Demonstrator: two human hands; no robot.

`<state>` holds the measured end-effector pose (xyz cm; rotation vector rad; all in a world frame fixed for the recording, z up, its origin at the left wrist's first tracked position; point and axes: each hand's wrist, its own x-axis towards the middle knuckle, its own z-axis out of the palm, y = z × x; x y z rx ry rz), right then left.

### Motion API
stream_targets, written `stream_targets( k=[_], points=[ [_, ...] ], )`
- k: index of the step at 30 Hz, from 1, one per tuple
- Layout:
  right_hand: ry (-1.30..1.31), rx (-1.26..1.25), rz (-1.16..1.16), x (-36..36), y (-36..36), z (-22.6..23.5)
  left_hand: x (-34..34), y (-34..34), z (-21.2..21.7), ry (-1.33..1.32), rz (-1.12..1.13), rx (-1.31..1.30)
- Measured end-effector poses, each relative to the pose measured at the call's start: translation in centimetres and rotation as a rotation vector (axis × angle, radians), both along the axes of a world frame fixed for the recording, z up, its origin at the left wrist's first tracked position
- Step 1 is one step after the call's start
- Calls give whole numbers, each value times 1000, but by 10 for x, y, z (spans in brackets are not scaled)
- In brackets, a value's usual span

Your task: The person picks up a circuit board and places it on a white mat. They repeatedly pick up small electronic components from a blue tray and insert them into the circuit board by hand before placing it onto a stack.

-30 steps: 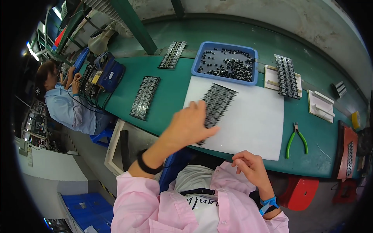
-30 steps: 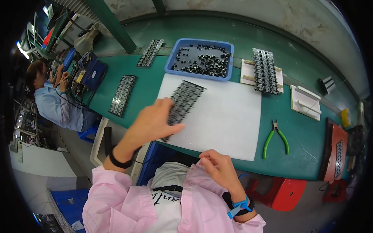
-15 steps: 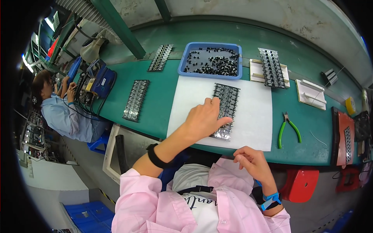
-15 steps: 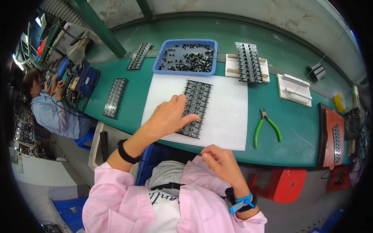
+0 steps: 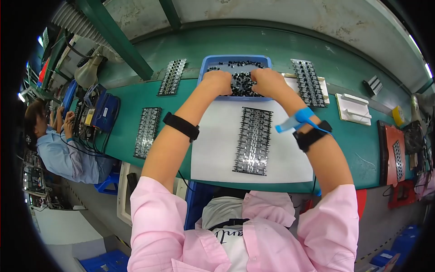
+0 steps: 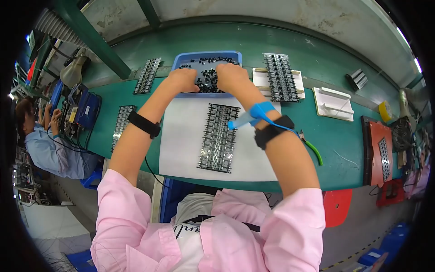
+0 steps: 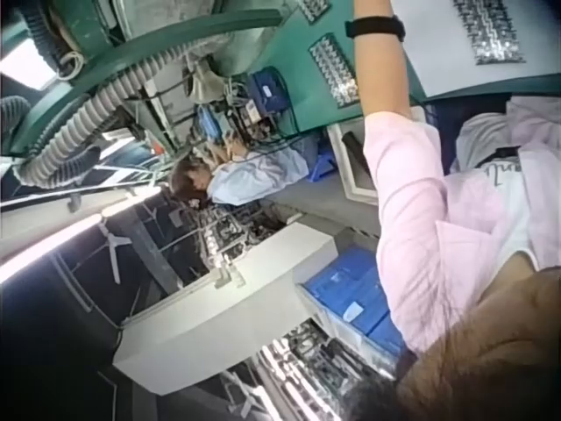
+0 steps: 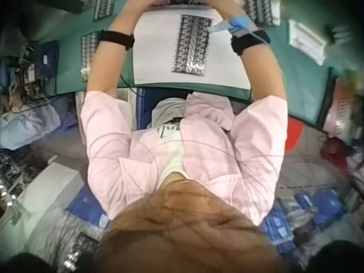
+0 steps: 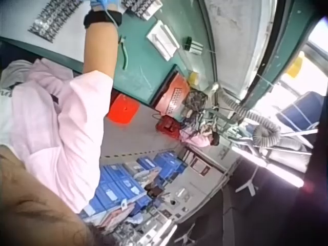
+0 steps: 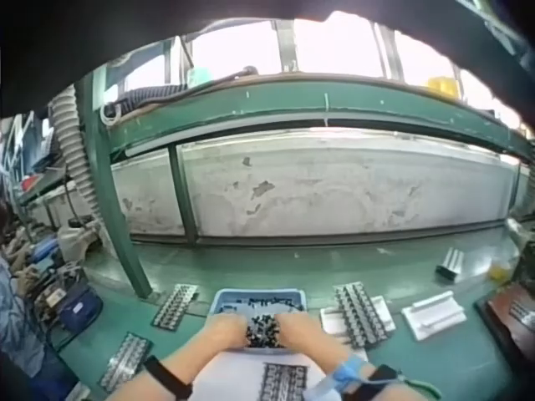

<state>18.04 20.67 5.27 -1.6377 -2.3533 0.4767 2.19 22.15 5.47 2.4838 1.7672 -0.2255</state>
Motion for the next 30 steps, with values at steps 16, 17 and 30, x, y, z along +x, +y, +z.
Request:
stream_targets(
  k=[16, 17, 30],
  points=[
    [129, 138, -118, -26, 40, -40, -10, 21, -42, -491, -84, 272],
    [175, 148, -130, -26, 40, -40, -10, 20, -40, -539, -96, 291],
    [447, 24, -65, 8, 0, -2, -17, 26, -55, -688, -18, 268]
  ],
)
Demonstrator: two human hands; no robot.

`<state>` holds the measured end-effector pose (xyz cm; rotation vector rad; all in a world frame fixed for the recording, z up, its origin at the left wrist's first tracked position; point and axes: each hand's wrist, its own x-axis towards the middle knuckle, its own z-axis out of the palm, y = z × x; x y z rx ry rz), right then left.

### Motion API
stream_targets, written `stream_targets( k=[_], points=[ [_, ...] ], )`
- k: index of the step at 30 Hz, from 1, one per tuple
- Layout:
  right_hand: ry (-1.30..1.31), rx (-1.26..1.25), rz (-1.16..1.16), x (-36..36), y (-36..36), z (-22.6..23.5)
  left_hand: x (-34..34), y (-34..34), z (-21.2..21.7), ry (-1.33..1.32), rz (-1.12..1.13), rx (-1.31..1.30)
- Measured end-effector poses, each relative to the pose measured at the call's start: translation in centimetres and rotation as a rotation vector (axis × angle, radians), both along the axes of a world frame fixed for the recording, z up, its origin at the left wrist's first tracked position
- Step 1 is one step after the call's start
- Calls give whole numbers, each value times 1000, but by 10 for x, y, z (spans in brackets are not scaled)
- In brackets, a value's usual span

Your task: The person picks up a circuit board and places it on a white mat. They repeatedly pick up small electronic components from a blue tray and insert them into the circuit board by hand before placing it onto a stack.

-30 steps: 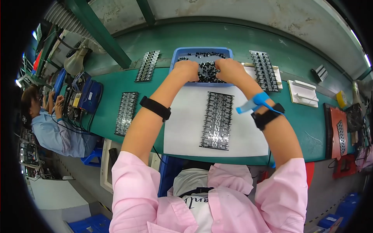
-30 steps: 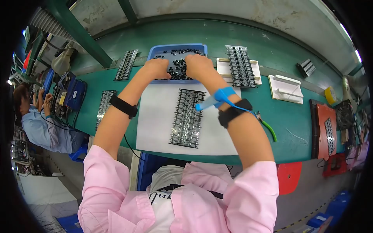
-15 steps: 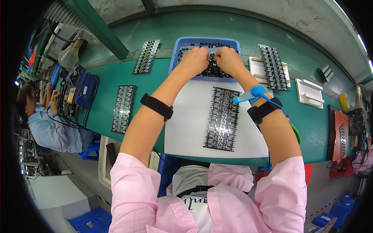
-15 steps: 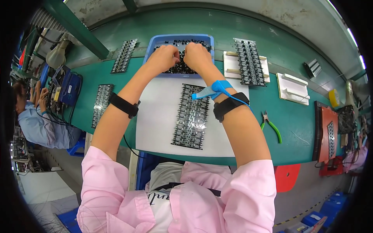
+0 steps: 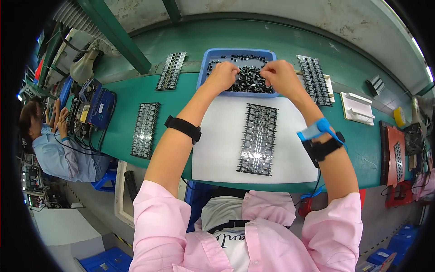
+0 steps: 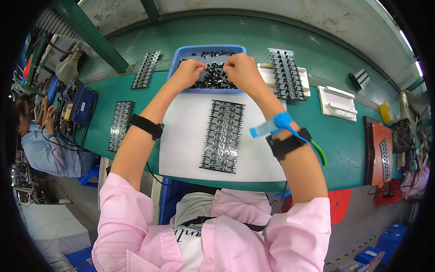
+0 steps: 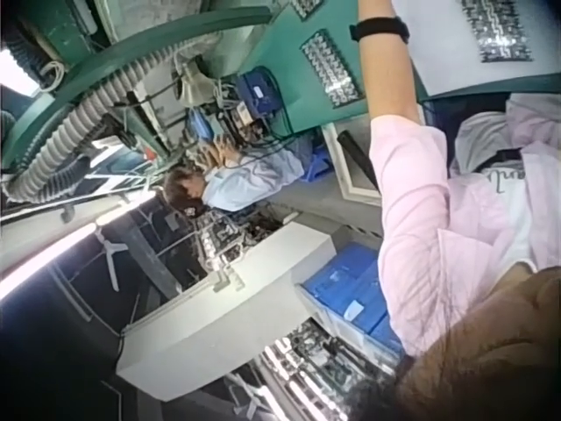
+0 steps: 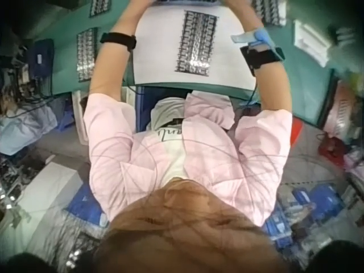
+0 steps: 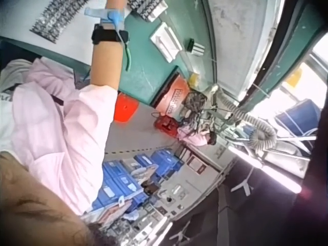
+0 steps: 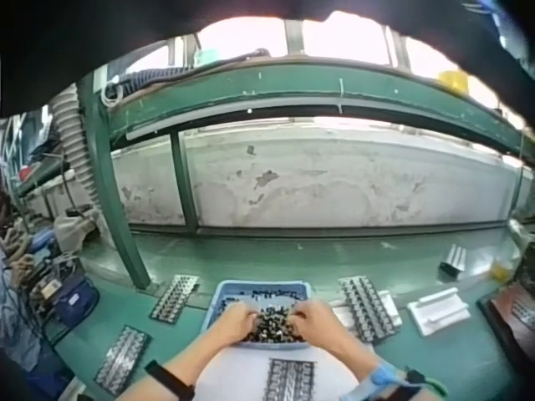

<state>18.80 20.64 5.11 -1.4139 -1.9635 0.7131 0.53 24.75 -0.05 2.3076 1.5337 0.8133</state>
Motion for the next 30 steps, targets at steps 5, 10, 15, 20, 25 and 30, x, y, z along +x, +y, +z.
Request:
stream_targets(
  k=[5, 10, 15, 20, 25, 30],
  points=[
    [113, -182, 81, 24, -45, -4, 0, -17, 15, -68, -132, 99],
    [117, -412, 24, 40, -65, -20, 9, -54, 39, -95, -315, -149],
    [19, -432, -55, 44, -60, -37, 10, -82, 44, -142, -376, -554],
    [104, -446, -47, 35, -58, -39, 3, -89, 25, -441, -400, -736],
    [156, -385, -56, 37, -58, -36, 5, -92, 22, -409, -297, -683],
    [296, -416, 33, 34, -49, -37, 19, -89, 30, -368, -274, -586]
  ],
)
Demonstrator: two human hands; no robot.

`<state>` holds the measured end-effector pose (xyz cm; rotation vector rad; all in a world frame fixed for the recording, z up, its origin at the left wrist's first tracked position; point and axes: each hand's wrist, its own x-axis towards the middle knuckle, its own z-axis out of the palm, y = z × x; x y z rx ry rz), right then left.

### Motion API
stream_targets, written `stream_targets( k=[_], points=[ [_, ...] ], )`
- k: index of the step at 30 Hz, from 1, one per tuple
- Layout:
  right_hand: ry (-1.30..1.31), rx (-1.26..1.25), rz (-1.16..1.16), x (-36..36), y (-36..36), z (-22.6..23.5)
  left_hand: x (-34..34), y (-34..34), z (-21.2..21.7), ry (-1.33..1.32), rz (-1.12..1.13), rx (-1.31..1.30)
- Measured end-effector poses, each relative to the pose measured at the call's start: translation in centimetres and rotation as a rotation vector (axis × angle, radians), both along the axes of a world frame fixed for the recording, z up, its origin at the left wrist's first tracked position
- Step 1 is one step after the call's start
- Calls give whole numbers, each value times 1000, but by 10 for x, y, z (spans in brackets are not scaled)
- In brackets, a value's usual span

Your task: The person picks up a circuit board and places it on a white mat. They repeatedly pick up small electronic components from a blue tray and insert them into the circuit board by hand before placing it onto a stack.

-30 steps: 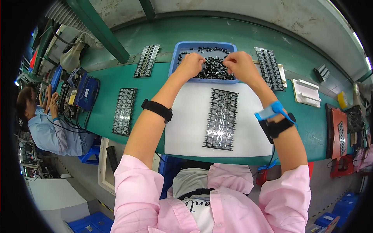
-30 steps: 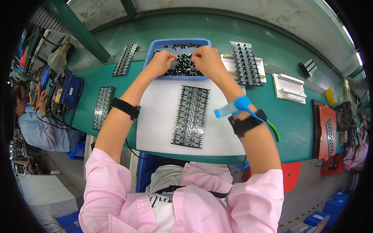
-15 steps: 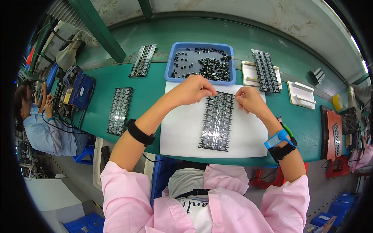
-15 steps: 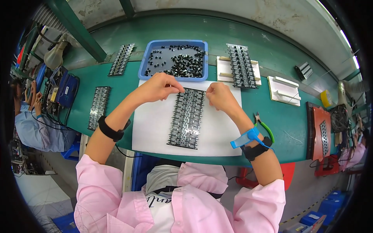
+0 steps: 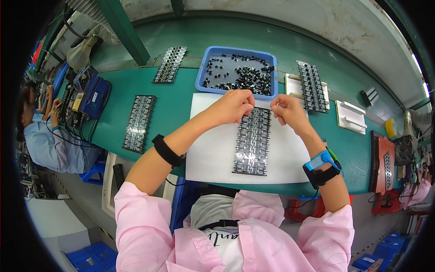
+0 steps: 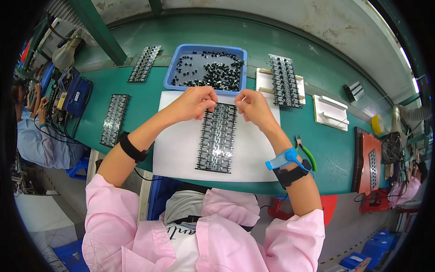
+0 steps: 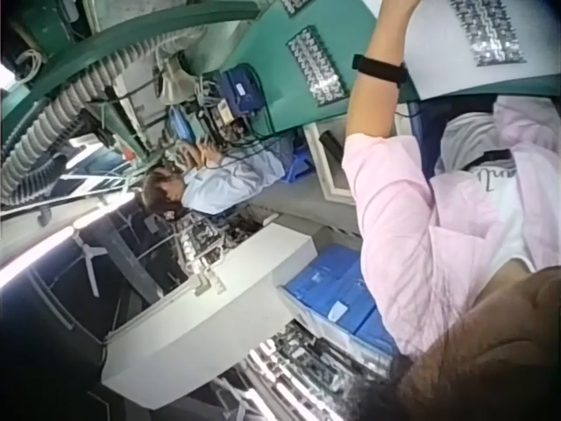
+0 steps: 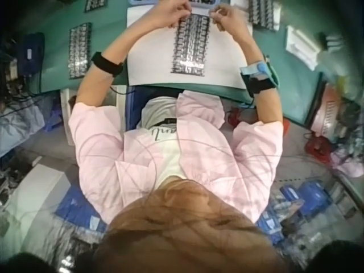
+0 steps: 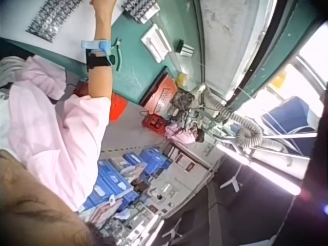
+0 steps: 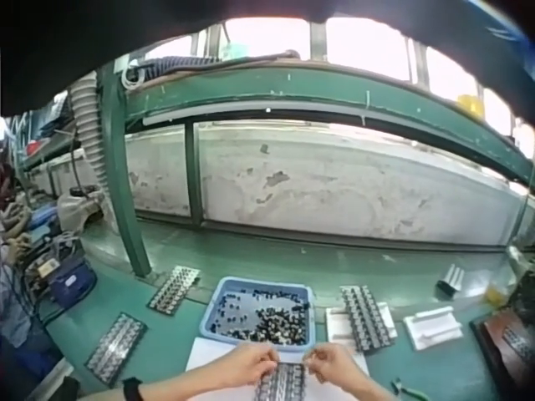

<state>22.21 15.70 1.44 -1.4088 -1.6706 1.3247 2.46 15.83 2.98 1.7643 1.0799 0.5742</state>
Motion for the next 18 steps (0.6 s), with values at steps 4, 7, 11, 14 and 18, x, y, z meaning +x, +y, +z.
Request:
stream_targets(
  k=[4, 7, 11, 14, 18],
  points=[
    [154, -44, 11, -15, -2, -5, 6, 7, -21, 35, 8, 334],
    [86, -14, 41, -18, -4, -3, 6, 5, -27, 77, 11, 478],
    [44, -25, 55, -15, -5, 1, 4, 0, -33, 163, 11, 505],
    [-5, 0, 43, -13, -5, -2, 3, -1, -35, 158, 12, 565],
    [-130, 230, 7, -14, -8, -16, 4, -1, -31, 106, 55, 465]
  ],
)
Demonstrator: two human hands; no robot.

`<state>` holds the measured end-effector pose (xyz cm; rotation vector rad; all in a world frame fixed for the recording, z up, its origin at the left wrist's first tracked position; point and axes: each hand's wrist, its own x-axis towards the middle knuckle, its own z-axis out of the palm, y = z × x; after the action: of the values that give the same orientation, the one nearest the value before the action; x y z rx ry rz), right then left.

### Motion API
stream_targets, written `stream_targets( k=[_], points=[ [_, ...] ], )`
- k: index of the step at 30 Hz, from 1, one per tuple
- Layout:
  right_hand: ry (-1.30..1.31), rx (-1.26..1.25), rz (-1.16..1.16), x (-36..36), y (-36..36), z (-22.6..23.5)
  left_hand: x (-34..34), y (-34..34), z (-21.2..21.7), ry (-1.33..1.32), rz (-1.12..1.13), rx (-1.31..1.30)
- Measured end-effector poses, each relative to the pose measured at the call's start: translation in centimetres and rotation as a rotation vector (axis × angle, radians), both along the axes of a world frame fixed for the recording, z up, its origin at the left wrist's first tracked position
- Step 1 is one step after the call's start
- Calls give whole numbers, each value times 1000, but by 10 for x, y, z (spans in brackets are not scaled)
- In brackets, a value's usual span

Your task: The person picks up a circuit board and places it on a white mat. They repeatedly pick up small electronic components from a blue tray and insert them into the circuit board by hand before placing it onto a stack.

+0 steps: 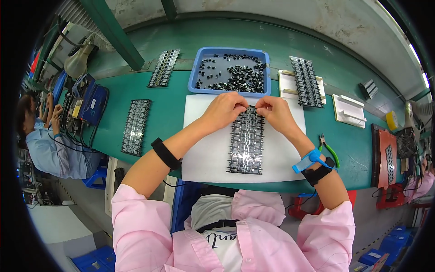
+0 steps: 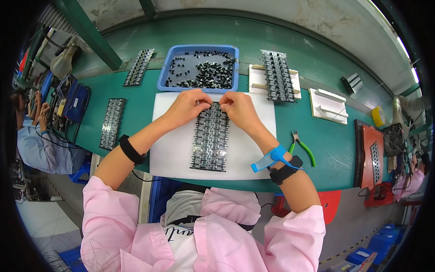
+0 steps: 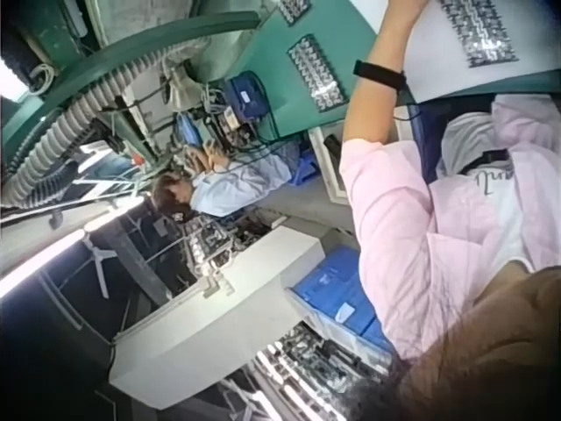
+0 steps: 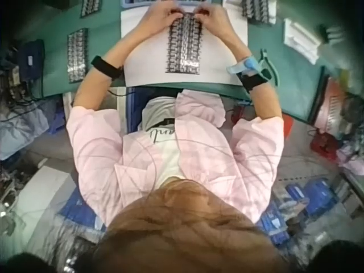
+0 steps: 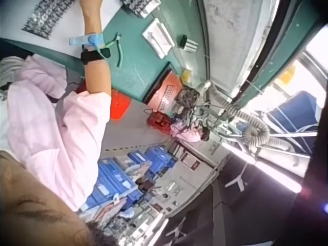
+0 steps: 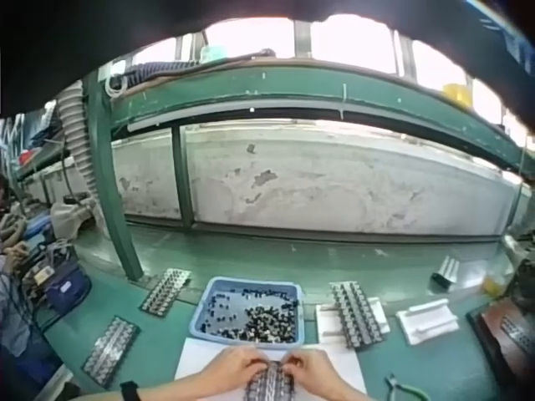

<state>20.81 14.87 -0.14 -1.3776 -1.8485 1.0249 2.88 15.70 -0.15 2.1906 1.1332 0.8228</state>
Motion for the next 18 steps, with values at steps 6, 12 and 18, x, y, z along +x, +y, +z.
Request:
stream_targets(
  k=[6, 12, 18],
  points=[
    [-178, 348, 4, -3, -1, -10, 3, -4, 0, 129, 3, 54],
    [-204, 335, 1, 1, 0, -10, 3, -3, 0, 126, 17, 79],
    [-213, 305, 10, 2, -1, -9, 2, -3, 3, 145, 10, 84]
  ],
)
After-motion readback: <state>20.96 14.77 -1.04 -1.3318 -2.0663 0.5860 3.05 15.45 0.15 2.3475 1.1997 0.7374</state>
